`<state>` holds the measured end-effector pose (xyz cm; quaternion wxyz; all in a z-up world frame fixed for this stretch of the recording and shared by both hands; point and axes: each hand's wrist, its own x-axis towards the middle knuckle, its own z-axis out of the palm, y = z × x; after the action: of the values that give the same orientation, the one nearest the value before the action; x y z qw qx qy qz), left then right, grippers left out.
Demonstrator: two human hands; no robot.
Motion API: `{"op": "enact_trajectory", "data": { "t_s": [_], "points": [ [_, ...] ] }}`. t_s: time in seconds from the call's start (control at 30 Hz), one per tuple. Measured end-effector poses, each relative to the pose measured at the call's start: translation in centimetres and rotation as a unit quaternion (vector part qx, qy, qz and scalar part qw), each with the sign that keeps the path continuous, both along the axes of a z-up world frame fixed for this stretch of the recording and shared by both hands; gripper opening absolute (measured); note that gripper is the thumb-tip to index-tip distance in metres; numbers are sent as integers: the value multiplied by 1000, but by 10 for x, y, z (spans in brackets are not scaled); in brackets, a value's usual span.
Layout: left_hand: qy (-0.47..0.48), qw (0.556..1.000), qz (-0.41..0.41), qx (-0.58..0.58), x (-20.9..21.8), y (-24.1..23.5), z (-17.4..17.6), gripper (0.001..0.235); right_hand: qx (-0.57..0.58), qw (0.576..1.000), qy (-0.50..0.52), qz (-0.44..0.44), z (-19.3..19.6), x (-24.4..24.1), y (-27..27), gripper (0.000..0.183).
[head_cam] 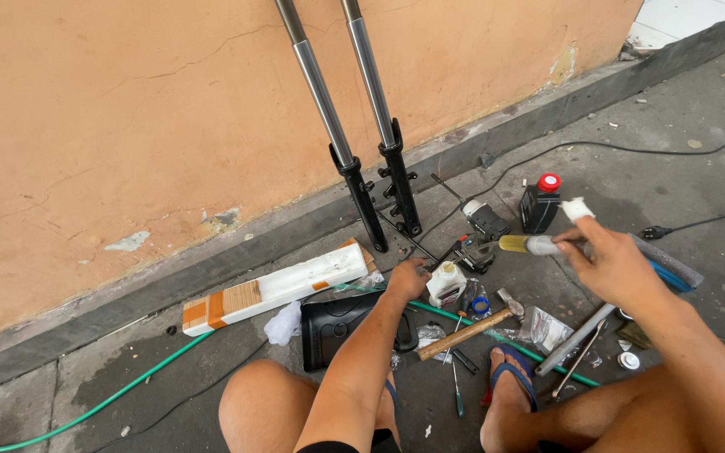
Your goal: The person repeatedly draws yellow fluid from a bottle using a syringe and injects it into the top of two vertical motorcycle suspension forks. The person refills the syringe multiple times and injects into each fork in turn.
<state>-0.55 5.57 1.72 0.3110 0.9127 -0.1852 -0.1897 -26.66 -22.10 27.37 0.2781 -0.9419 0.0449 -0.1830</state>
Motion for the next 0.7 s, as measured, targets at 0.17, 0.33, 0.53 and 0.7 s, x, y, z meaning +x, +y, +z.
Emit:
{"op": "enact_trajectory", "data": {
  "t_s": [0.17,0.33,0.53,0.7],
  "points": [
    [23,1000,-3,-9,-1,-1,1,50,21,996,53,-68,15,-8,1,21],
    [22,999,-11,-22,-4,-5,5,49,75,985,66,-144,35,-14,6,31],
    [65,993,-1,-96,6,-6,37,52,394,889,51,-230,51,-1,2,61],
    [27,987,82,-135,54,6,115,53,486,851,-111,-163,50,35,-32,40]
  ]
}}
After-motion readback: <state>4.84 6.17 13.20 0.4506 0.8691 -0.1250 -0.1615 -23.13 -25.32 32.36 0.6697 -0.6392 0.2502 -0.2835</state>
